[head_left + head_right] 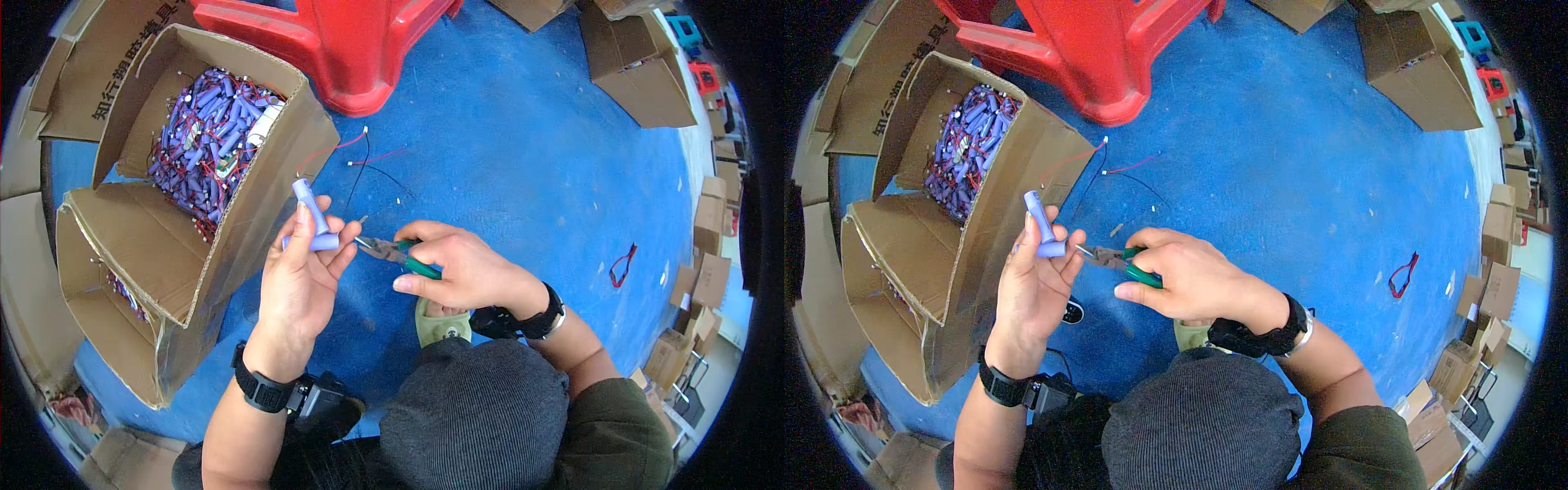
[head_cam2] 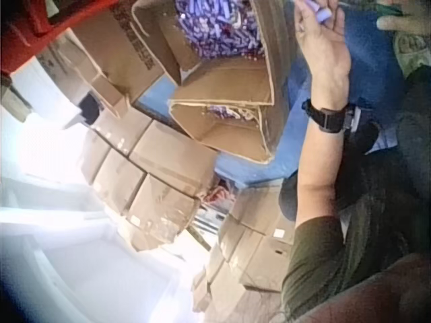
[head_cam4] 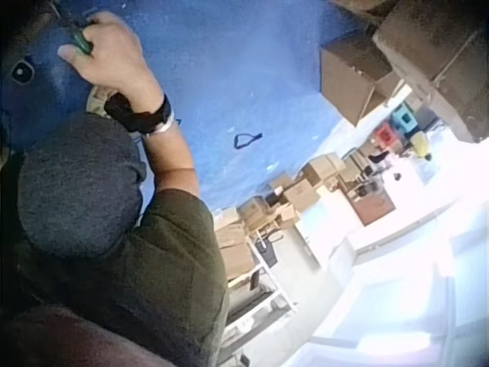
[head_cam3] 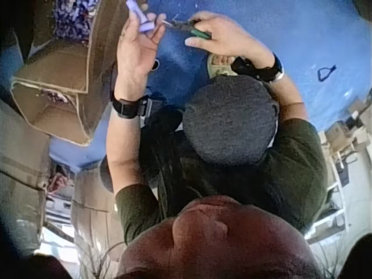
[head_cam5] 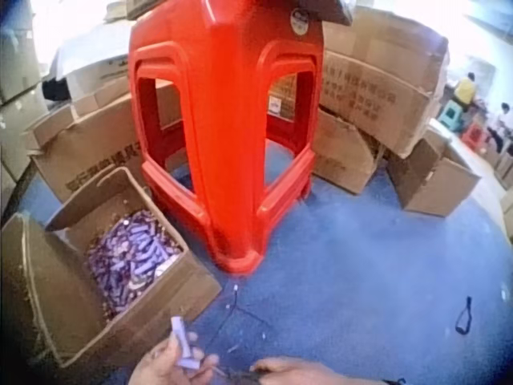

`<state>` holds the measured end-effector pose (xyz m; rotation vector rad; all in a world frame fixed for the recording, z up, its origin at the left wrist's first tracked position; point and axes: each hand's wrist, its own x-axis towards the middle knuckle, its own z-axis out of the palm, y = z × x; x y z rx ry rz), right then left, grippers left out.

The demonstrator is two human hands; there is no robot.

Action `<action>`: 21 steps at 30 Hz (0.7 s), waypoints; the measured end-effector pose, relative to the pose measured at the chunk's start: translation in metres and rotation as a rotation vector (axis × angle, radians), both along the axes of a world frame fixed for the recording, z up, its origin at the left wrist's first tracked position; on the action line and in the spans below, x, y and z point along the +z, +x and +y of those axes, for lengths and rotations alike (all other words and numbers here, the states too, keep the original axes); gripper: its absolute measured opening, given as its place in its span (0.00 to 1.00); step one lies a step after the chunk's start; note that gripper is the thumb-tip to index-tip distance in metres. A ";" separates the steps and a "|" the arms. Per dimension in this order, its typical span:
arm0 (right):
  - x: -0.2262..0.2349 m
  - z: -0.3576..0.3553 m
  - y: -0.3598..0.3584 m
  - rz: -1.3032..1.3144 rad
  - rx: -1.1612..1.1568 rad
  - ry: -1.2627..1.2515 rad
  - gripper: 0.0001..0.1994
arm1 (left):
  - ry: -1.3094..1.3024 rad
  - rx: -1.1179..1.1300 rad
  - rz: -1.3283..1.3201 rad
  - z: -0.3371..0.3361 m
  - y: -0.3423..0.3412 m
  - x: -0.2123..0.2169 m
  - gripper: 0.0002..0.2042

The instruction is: The user is welding wires to batteries and assembling small circuit boards for battery packs.

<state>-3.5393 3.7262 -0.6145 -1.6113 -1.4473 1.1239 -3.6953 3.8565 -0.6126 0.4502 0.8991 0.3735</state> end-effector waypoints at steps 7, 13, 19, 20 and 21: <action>0.001 0.007 -0.005 -0.088 -0.016 -0.068 0.19 | -0.073 0.068 -0.091 -0.005 0.002 0.002 0.14; -0.002 0.008 -0.008 -0.104 -0.020 0.018 0.18 | -0.150 0.076 -0.228 -0.008 0.003 0.004 0.13; -0.006 0.007 -0.018 -0.360 -0.094 0.216 0.16 | -0.245 0.162 -0.266 -0.010 0.008 0.007 0.12; -0.006 0.007 -0.019 -0.479 -0.114 0.213 0.16 | -0.270 0.195 -0.280 -0.011 0.009 0.007 0.11; -0.007 0.007 -0.020 -0.478 -0.115 0.214 0.16 | -0.268 0.195 -0.279 -0.011 0.009 0.007 0.11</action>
